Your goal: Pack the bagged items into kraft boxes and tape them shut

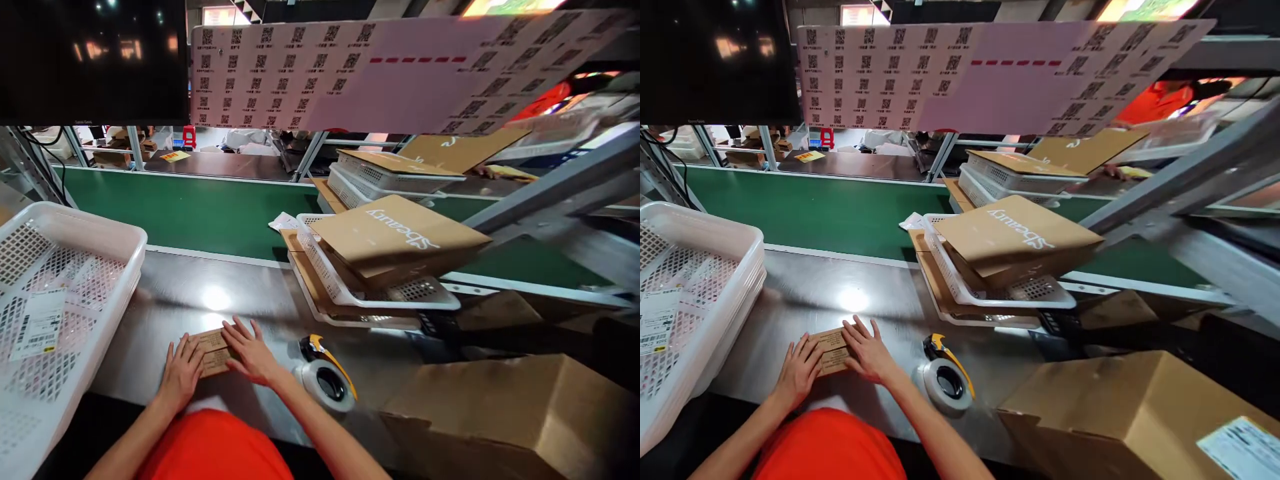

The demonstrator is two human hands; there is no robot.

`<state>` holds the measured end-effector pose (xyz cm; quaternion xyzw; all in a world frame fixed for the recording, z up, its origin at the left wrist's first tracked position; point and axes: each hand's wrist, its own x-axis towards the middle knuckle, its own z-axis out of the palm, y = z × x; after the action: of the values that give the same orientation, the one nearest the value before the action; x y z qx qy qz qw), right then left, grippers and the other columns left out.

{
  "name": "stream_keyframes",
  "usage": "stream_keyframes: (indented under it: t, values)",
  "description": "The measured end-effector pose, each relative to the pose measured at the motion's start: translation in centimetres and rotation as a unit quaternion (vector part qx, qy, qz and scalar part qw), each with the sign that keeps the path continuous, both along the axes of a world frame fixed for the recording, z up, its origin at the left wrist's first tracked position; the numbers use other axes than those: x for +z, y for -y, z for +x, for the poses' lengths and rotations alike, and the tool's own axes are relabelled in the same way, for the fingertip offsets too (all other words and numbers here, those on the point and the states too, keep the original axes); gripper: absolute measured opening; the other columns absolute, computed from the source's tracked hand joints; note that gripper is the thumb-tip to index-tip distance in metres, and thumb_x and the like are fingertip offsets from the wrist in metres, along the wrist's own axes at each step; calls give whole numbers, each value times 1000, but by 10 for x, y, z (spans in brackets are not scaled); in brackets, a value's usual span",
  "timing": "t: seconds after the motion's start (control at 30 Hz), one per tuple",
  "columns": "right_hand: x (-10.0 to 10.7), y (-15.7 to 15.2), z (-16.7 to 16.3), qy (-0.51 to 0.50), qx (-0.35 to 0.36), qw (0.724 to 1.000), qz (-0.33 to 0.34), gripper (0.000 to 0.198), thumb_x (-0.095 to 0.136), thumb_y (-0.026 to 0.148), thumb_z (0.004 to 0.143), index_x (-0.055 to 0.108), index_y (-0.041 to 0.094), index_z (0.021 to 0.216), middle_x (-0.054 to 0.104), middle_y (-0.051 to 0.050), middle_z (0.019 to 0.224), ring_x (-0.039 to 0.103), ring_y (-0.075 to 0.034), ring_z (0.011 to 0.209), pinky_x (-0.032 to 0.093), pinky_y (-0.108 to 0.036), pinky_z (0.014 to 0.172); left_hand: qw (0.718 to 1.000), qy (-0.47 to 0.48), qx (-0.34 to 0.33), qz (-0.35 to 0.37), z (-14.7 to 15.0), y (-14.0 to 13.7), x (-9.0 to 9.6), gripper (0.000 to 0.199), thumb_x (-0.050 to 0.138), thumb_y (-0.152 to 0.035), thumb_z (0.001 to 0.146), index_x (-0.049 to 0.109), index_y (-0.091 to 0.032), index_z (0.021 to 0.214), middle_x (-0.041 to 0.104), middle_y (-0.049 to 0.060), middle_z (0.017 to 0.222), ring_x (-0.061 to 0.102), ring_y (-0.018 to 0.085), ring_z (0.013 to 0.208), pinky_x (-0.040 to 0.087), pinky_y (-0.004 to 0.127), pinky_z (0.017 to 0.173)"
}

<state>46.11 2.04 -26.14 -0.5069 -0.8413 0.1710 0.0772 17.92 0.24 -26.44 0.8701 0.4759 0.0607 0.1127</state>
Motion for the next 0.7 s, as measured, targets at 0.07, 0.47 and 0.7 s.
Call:
stream_keyframes:
  t: [0.07,0.47,0.7]
  values:
    - [19,-8,-1,41,46,996,-68,104,73,61,85,29,21,170,26,-19,176,17,-46,164,20,-71,128,998,-2,-5,-66,4,-7,16,54,60,-43,100,59,-21,150,35,14,175,22,42,164,31,72,126]
    - [23,27,-28,81,-40,990,-104,118,88,34,67,32,20,169,20,-20,178,18,-49,162,26,-69,127,986,-42,-74,-142,-1,-27,38,101,77,-56,84,30,-28,169,16,11,180,10,45,166,13,75,130]
    - [2,34,3,-42,-53,995,-80,98,69,61,90,29,22,170,26,-18,177,14,-40,165,12,-68,131,990,18,-124,-71,-22,-42,-17,103,83,-55,81,34,-30,168,22,13,178,16,47,165,35,65,127]
